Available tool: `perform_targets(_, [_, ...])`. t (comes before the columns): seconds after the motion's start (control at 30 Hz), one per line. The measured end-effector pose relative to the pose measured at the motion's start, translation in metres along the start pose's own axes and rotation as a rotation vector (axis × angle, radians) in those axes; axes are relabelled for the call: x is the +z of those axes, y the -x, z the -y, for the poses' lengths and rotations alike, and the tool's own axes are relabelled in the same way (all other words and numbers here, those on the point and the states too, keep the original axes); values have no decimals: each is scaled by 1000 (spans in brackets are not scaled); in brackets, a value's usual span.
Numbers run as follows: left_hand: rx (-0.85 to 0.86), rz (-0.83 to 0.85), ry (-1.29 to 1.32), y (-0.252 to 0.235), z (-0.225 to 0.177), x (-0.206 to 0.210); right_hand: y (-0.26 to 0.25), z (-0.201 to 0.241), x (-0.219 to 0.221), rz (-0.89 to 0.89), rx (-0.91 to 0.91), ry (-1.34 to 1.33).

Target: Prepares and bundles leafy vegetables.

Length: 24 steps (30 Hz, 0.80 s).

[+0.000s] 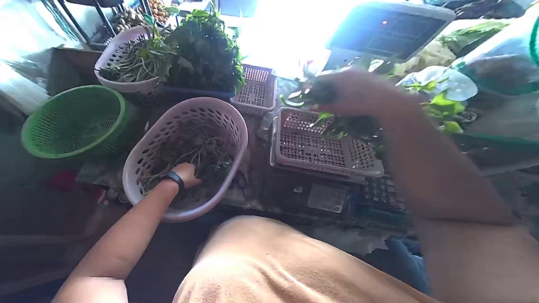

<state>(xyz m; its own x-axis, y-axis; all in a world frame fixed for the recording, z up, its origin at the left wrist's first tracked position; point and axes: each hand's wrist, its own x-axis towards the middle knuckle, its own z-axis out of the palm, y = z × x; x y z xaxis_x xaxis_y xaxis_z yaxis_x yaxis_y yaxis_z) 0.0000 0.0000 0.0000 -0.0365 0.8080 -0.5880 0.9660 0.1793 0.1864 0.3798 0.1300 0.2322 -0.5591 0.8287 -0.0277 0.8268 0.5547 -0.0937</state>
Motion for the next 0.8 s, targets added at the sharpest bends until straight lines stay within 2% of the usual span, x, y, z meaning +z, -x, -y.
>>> perform_targets(0.1, [-57, 134, -80, -3, -22, 16, -4, -21, 62, 153, 89, 28])
perform_targets(0.23, [-205, 183, -130, 4, -44, 35, -7, -51, 140, 167, 73, -33])
perform_targets(0.33, [-213, 150, -172, -4, -41, 49, -6, -67, 168, 147, 18, -211])
perform_targets(0.4, [-170, 131, -228, -10, -40, 54, 5, -67, 161, 85, 17, -325])
perform_targets(0.57, [-139, 130, -273, -14, -41, 57, 61, -62, 122, -248, -4, -448])
perform_targets(0.7, [-197, 1, -162, 8, -45, 29, 127, -67, 105, -438, 48, -528])
perform_targets(0.8, [-246, -97, -247, 43, -61, -6, 170, -81, 110, -515, 158, -582])
